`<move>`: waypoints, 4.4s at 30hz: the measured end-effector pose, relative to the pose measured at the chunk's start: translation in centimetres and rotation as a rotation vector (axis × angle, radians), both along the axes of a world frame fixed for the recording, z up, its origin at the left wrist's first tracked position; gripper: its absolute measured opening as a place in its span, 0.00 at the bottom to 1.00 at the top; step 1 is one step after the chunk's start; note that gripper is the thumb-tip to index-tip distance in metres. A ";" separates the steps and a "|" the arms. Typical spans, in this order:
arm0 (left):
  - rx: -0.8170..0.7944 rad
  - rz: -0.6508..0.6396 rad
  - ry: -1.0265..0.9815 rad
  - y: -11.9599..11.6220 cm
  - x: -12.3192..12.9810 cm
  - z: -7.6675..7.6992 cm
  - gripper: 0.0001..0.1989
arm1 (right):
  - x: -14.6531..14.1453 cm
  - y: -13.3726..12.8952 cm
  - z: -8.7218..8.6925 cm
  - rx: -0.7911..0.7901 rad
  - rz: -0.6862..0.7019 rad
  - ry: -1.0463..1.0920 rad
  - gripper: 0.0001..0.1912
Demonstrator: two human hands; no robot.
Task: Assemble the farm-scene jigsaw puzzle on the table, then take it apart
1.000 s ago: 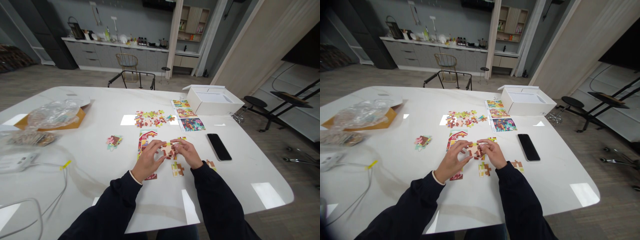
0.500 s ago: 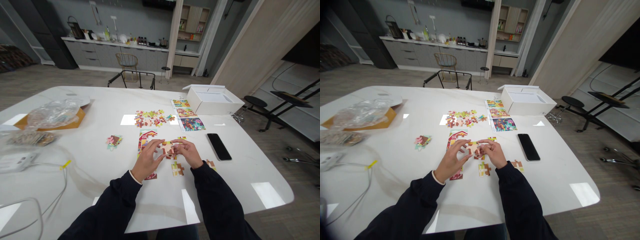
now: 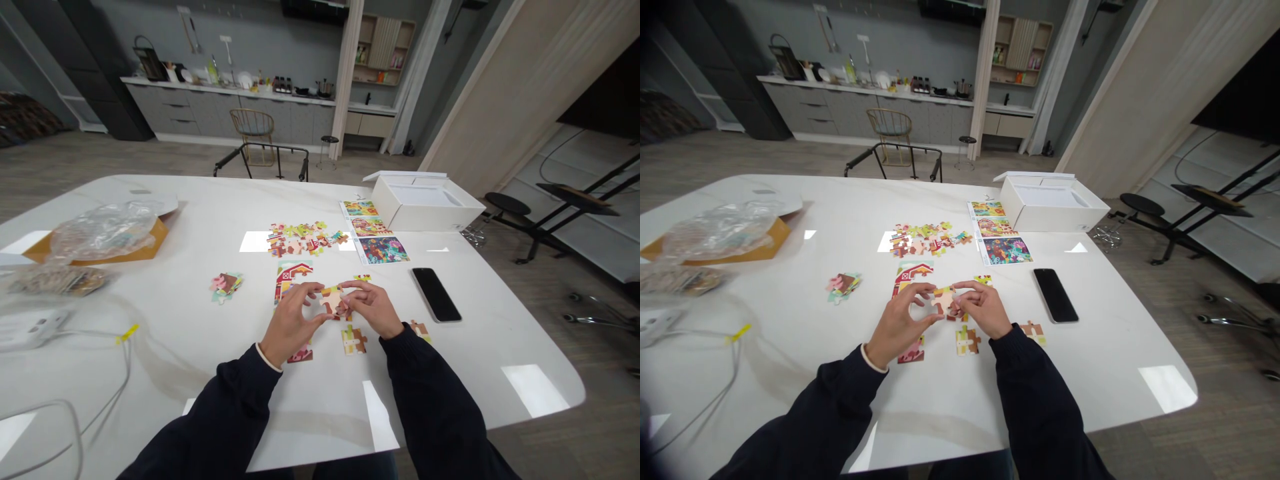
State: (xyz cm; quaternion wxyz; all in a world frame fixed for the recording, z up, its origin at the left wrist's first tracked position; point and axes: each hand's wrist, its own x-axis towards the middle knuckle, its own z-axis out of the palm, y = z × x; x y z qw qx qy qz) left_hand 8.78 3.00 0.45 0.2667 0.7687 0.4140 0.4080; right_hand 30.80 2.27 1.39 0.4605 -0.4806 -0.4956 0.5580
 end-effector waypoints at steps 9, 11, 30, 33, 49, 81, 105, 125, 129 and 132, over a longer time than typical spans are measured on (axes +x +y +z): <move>0.004 0.008 0.002 0.0 0.0 0.2 0.26 | 0.1 0.0 -0.4 0.027 0.018 0.009 0.25; 0.007 0.012 0.003 0.0 0.0 0.2 0.25 | 0.1 0.0 -0.4 0.025 0.015 0.009 0.25; -0.013 0.020 0.024 -0.1 -0.1 -0.1 0.24 | 0.1 -0.1 0.0 0.020 0.013 -0.007 0.25; -0.006 0.018 0.021 0.0 -0.1 -0.3 0.24 | 0.1 0.0 -0.2 0.032 0.017 -0.010 0.24; 0.015 -0.116 0.050 -0.1 -0.3 0.1 0.21 | -0.1 -0.1 0.2 0.029 -0.020 -0.035 0.20; 0.089 -0.046 0.211 0.5 -0.9 -0.5 0.09 | 2.5 0.8 -2.1 0.377 -0.073 -0.691 0.17; 0.036 -0.077 0.325 0.5 -0.8 -1.2 0.07 | 2.9 0.8 -2.2 0.358 0.057 -0.857 0.20; -0.002 -0.078 0.405 0.6 -0.7 -1.4 0.07 | 5.8 0.1 -1.5 0.444 0.031 -0.874 0.19; -0.003 -0.079 0.401 0.5 -0.8 -1.3 0.08 | 7.9 -0.9 0.2 0.468 -0.012 -0.845 0.18; 0.018 -0.081 0.385 0.5 -0.9 -1.5 0.08 | 10.7 -1.8 0.6 0.445 -0.058 -0.897 0.18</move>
